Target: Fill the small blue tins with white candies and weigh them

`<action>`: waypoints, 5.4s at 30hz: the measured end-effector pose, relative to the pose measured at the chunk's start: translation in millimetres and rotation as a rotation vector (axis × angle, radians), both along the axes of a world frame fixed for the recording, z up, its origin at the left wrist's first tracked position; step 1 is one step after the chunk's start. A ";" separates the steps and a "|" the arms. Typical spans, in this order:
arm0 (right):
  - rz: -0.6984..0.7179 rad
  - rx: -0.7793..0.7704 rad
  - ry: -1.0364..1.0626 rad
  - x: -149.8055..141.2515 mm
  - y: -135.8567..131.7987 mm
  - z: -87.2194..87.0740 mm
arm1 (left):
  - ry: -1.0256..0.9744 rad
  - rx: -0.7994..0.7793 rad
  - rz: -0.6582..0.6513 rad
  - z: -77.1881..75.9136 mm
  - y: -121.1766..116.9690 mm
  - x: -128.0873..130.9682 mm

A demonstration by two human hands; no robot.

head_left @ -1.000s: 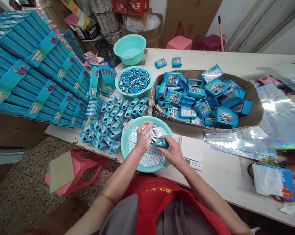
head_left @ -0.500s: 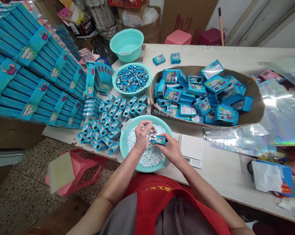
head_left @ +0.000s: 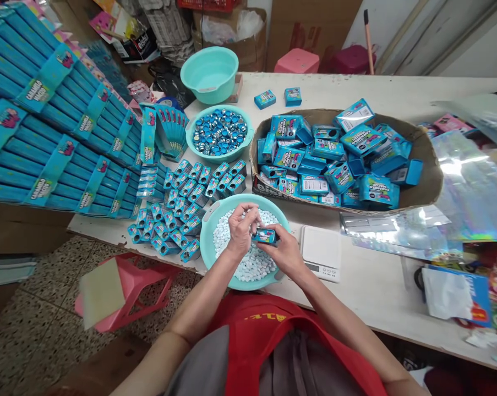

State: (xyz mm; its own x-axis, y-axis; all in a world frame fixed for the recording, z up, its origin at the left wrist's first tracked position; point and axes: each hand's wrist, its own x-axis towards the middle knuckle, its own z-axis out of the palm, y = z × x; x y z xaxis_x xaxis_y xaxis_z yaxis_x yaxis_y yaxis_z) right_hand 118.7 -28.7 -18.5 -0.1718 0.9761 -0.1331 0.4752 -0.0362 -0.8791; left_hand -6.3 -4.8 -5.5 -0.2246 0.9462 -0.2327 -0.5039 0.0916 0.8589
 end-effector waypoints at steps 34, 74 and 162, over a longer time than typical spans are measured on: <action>-0.004 0.103 -0.057 18.2 -4.4 -12.0 | -0.019 -0.255 0.029 -37.5 -23.3 -21.7; 0.052 0.226 -0.174 4.7 -8.1 7.3 | -0.040 -0.116 0.208 -1.8 -2.6 -0.2; 0.002 -0.525 0.440 44.3 -48.0 12.3 | 1.394 0.191 -0.587 -115.8 41.9 -4.4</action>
State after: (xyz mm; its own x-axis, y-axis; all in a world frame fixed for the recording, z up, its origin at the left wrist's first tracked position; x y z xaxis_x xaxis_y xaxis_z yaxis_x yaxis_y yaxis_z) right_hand 163.1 -76.7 -6.2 -0.3197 0.8010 -0.5061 0.0785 -0.5100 -0.8566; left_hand -10.7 37.2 -121.3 0.2515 0.9675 -0.0279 0.7596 -0.1795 0.6252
